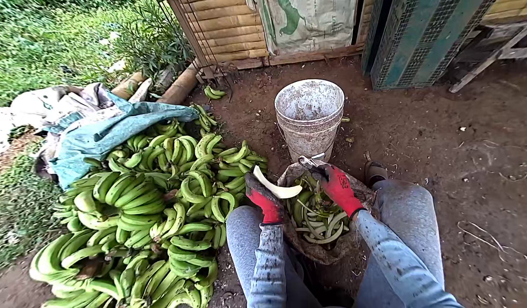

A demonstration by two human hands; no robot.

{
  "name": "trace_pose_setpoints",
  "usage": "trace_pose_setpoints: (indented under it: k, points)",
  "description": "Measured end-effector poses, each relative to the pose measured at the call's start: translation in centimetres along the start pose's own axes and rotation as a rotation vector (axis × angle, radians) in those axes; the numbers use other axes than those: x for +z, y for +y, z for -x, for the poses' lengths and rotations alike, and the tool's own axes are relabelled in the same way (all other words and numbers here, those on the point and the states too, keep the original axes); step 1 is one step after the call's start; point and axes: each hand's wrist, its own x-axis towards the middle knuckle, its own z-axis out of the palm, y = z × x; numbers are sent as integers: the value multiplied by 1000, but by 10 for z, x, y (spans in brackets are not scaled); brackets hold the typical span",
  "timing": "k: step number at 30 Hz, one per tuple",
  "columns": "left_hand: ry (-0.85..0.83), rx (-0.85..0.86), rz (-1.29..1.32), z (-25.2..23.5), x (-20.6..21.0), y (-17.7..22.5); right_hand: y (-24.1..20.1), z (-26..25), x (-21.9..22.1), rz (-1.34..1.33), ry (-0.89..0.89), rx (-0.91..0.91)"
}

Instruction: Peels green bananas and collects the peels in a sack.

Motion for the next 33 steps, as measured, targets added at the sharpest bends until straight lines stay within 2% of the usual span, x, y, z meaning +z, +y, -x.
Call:
trace_pose_setpoints:
  k: [2,4,6,8,9,12,13,15,17,21,23,24,27,29,30,33]
  points:
    - [67,207,97,-29,37,44,10,-5,10,77,-118,60]
    - [-86,412,165,-63,83,72,20,-5,22,207,-269,115]
    - [-275,449,-4,-83,120,74,26,-4,32,282,-337,163]
    - [-417,363,-131,-72,124,41,27,-2,29,232,-305,211]
    - [-477,309,-221,-59,113,9,24,-1,24,198,-262,224]
    - [-672,42,-813,-21,62,-112,12,2,2,185,-156,217]
    - [-781,-87,-1063,-9,48,-143,9,5,-2,203,-144,199]
    - [-891,-234,-1321,16,20,-185,5,12,-6,232,-159,151]
    - [-895,-201,-1385,29,7,-199,6,16,-9,276,-210,106]
    - [-913,-203,-1476,9,14,-171,3,22,-18,347,-316,128]
    - [-913,-261,-1438,-5,10,-159,0,20,-23,317,-276,138]
    - [-902,-292,-1340,-11,7,-153,0,19,-26,293,-241,126]
    - [-771,-371,-700,-20,6,-130,2,13,-38,183,-121,60]
    - [-710,-338,-255,-16,12,-92,2,13,-47,61,-63,-9]
    - [-715,-306,-112,-17,15,-74,2,13,-47,-3,-56,-57]
    - [-808,-201,15,-30,12,-24,-4,22,-37,-215,-135,-262]
